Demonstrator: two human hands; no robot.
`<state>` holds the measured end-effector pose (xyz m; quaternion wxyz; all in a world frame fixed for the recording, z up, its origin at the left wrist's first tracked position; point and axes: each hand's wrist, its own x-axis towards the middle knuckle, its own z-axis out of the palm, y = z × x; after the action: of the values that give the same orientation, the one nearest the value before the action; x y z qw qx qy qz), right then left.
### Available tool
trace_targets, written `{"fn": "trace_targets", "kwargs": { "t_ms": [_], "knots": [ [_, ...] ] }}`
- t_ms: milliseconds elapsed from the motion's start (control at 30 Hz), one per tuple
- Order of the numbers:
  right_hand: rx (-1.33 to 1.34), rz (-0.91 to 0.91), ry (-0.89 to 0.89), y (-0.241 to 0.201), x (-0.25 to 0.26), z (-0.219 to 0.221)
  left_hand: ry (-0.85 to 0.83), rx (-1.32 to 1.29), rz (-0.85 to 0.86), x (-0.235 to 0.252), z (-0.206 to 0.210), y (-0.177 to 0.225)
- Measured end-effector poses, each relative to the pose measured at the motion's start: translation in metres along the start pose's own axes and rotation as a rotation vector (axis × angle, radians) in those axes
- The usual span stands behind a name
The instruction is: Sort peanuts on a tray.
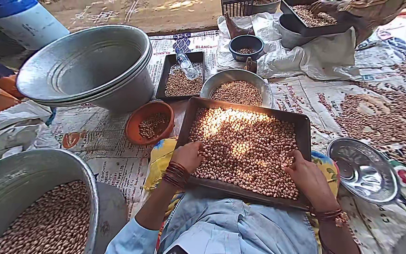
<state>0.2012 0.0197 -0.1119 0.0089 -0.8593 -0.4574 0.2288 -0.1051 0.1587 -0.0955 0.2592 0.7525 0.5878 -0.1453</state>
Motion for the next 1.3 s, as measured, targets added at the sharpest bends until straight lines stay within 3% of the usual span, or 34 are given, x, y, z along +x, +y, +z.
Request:
{"fn": "trace_targets", "kwargs": {
  "t_ms": [133, 300, 400, 533, 633, 833, 1000, 1067, 1167, 1300],
  "knots": [
    [-0.107, -0.036, -0.214, -0.027, -0.001, 0.016, -0.090, 0.081, 0.071, 0.004, 0.034, 0.055],
    [0.254, -0.357, -0.014, -0.033, -0.002, 0.041, -0.076, -0.332, 0.394, 0.010, 0.057, 0.087],
    [0.463, -0.546, 0.182, -0.028, 0.002, 0.040, 0.165, -0.640, 0.608, 0.025, 0.055, 0.076],
    [0.549, -0.616, 0.460, -0.015, 0.003, 0.024, 0.701, -0.433, 0.442, 0.043, 0.029, 0.044],
    [0.560, -0.553, 0.498, -0.007, 0.004, 0.016, 0.756, -0.302, 0.336, 0.056, 0.023, 0.028],
    [0.486, -0.571, 0.429, -0.018, 0.005, 0.029, 0.744, -0.181, 0.298, 0.066, 0.033, 0.037],
    [0.246, -0.597, 0.451, -0.047, 0.017, 0.039, 0.644, -0.130, 0.259, 0.063, 0.033, 0.037],
    [0.169, -0.567, 0.386, -0.056, 0.021, 0.037, 0.551, -0.212, 0.253, 0.060, 0.027, 0.033],
    [0.177, -0.549, 0.326, -0.058, 0.024, 0.039, 0.526, -0.564, 0.344, 0.059, 0.024, 0.025],
    [0.475, -0.514, 0.323, -0.040, 0.027, 0.040, 0.380, -0.657, 0.495, 0.052, 0.030, 0.044]
  ]
}}
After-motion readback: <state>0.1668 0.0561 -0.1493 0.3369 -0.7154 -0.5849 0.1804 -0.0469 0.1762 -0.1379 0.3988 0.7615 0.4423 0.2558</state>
